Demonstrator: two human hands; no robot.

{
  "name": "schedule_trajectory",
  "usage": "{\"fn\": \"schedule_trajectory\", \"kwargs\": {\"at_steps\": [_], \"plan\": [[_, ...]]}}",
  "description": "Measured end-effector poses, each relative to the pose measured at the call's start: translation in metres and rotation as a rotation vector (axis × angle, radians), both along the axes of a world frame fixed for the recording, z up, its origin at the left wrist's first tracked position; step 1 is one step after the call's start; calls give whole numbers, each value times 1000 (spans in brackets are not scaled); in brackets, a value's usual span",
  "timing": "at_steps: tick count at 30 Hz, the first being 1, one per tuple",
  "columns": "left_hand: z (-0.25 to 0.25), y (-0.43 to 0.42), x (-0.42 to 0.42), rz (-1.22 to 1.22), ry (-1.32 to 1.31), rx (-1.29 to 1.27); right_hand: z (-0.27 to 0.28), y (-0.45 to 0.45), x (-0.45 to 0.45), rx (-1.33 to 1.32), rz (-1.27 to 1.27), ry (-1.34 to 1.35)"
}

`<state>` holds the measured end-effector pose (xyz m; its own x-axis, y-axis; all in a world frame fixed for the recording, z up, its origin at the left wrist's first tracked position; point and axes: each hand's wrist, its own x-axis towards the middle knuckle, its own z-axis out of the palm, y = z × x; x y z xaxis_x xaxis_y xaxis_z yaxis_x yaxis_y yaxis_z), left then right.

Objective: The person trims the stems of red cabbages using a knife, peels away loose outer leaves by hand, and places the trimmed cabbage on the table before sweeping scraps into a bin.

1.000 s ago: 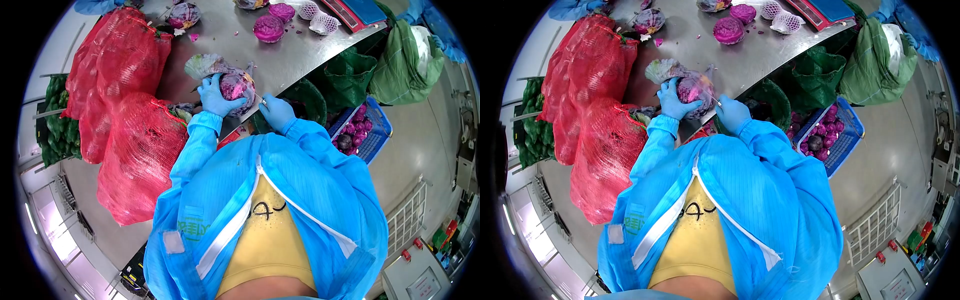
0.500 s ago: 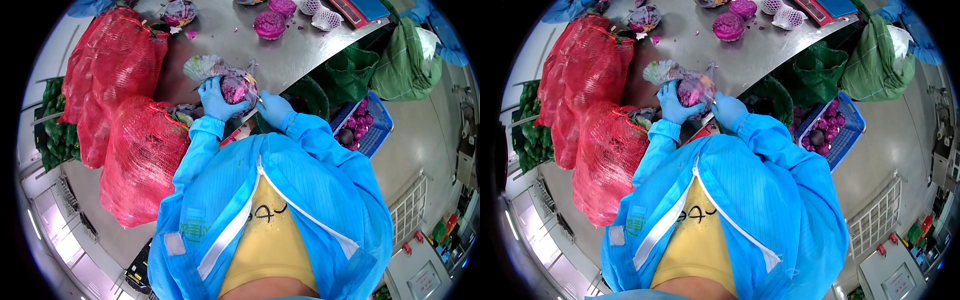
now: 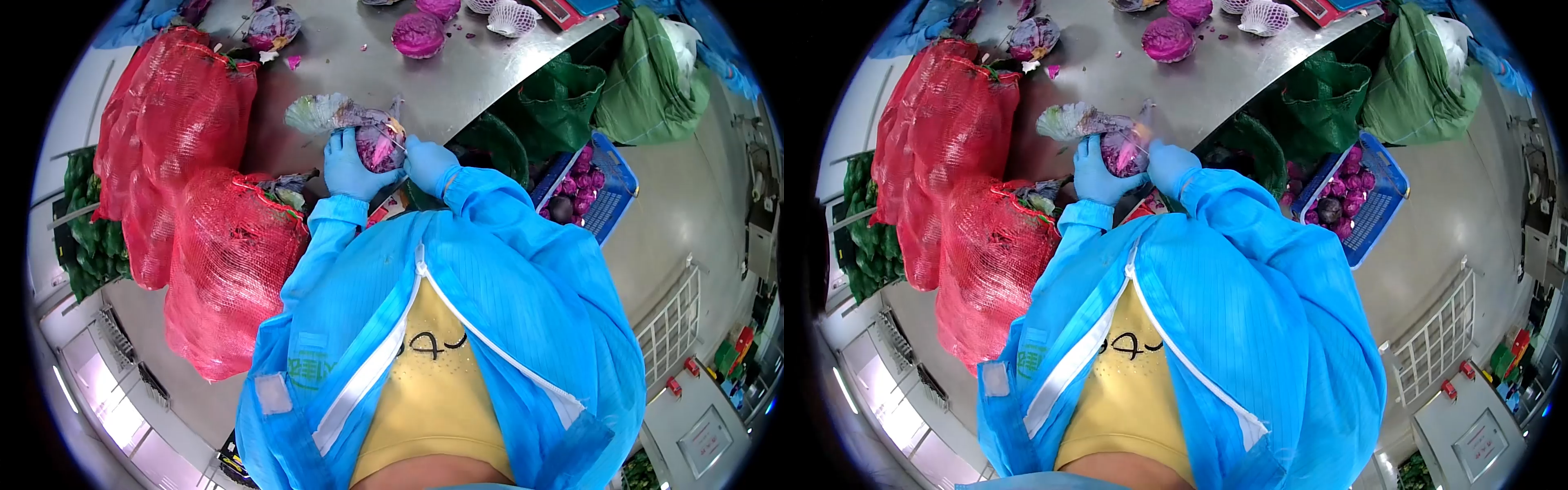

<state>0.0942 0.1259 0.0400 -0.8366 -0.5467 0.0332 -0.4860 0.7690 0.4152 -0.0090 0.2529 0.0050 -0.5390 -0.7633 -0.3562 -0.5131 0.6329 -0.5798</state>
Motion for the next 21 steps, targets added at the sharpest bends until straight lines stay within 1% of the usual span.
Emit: {"fn": "schedule_trajectory", "kwargs": {"at_steps": [1,3,5,6,8,10,12,13,16,17,18,19,20,21], "plan": [[-1,1,-1,11,-13,-26,7,3,0,26,5,-16],[0,-5,-2,6,-33,-67,6,4,3,-3,-5,-30],[-4,-6,-2,-77,-6,-175,2,5,1,-13,-3,-36],[-1,-3,-1,-79,-9,-170,2,-2,1,20,-39,-32],[7,-5,-3,-62,-135,-159,3,-8,0,41,-74,-26],[2,-5,-7,-89,-102,-164,10,1,-1,31,-7,-34],[3,-13,-5,-9,-70,-98,12,11,3,22,15,-48],[1,-18,-5,-49,-64,-139,12,15,2,20,39,-47],[3,-17,-5,-79,-94,-136,-6,-2,-3,33,-17,-14],[1,-20,-8,-84,-60,-127,-11,-2,-6,33,-12,-11],[-2,-24,-12,-91,-28,-114,-2,0,-9,24,7,11],[-4,-26,-17,-106,-24,-42,7,3,-13,18,21,32],[-2,-32,-18,-109,-25,-54,19,3,-16,6,18,32],[-1,-39,-17,-99,-46,-9,33,10,-13,11,81,10]]}}
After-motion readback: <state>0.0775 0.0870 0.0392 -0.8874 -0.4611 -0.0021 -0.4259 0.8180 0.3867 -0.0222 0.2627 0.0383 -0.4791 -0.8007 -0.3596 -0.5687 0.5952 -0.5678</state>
